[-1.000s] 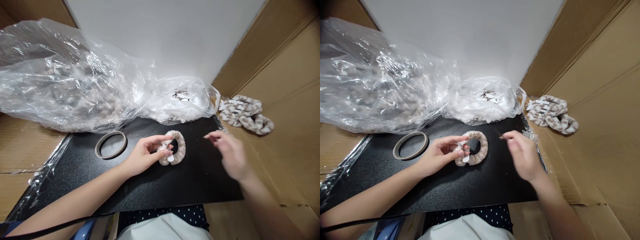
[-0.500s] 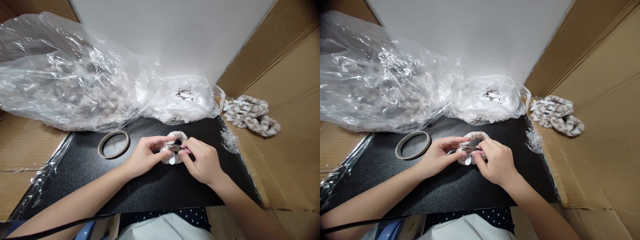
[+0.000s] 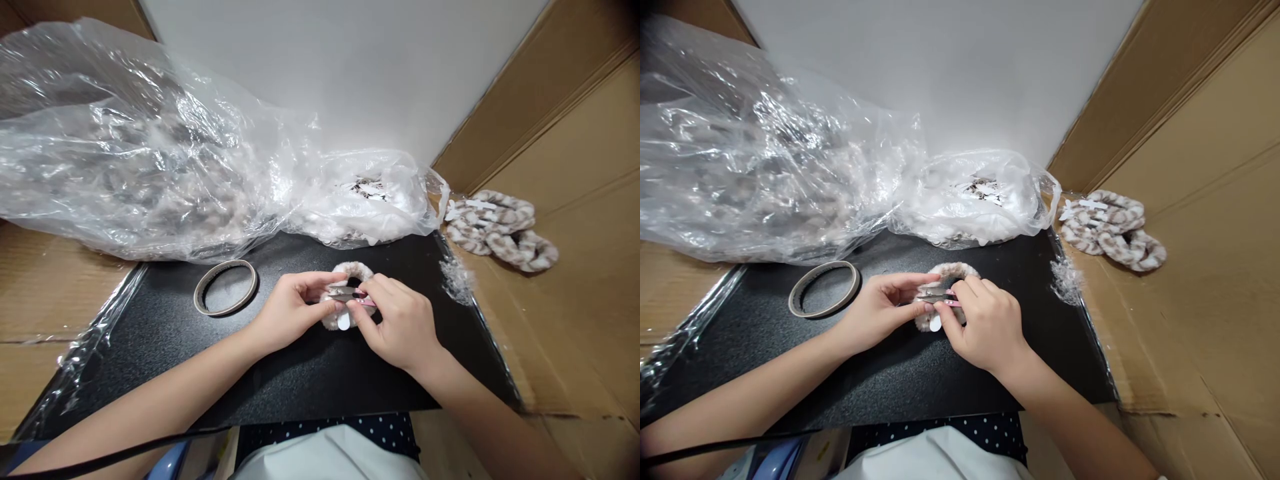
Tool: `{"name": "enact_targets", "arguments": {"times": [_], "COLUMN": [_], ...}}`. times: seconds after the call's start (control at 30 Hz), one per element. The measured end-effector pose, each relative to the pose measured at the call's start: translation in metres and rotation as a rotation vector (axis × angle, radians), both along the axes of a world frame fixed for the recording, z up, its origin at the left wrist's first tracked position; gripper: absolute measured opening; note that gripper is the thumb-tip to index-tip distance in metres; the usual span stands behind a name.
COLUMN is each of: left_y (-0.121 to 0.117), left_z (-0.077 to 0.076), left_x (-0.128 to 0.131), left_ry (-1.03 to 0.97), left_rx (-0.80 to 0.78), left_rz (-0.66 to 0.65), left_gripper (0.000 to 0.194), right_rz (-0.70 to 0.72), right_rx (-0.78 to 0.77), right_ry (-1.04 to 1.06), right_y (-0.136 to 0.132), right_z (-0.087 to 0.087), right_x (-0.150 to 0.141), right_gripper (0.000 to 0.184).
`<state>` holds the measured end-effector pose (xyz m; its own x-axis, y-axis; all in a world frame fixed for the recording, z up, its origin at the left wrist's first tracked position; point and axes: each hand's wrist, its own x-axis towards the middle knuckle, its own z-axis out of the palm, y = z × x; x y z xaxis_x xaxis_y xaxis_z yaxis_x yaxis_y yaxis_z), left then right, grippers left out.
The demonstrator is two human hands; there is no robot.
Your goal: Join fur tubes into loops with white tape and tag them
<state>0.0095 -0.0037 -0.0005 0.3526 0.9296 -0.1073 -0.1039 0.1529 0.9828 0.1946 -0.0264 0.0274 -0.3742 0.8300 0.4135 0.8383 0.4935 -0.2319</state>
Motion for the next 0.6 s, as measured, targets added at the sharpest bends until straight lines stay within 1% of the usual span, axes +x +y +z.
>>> {"name": "enact_targets", "arguments": {"times": [0.1,0.23,0.47,0.6], "left_y": [0.0002,0.0006,0.0005,0.0023], "left_z": [-0.0003,0.0002,0.0015,0.0041], "left_x": [0.0006,0.0005,0.0001,-0.0005], "left_ry": [-0.029,-0.016,-0.019,-0.05], "left_rx": [-0.03,-0.045,-0.061,-0.07], "left_rz": [0.004,0.022,0.016,-0.008], "left_gripper": [0.043,0.043,0.045,0.044], "right_rz": [-0.006,-0.008,-0.006,-0.03], "right_rx": [-0.008,-0.025,-0.118,-0.172], "right_ry": [0.008,0.032,0.096,0.141], "right_y": [-0.0001,0.0009,0.0047,0.0052], "right_z": [-0.0015,-0.0032,-0.001,0.0005], "right_x": [-0.0013,-0.0035,-0.0039,-0.0027], "right_gripper": [0.022,0.021,0.023,0.023]}}
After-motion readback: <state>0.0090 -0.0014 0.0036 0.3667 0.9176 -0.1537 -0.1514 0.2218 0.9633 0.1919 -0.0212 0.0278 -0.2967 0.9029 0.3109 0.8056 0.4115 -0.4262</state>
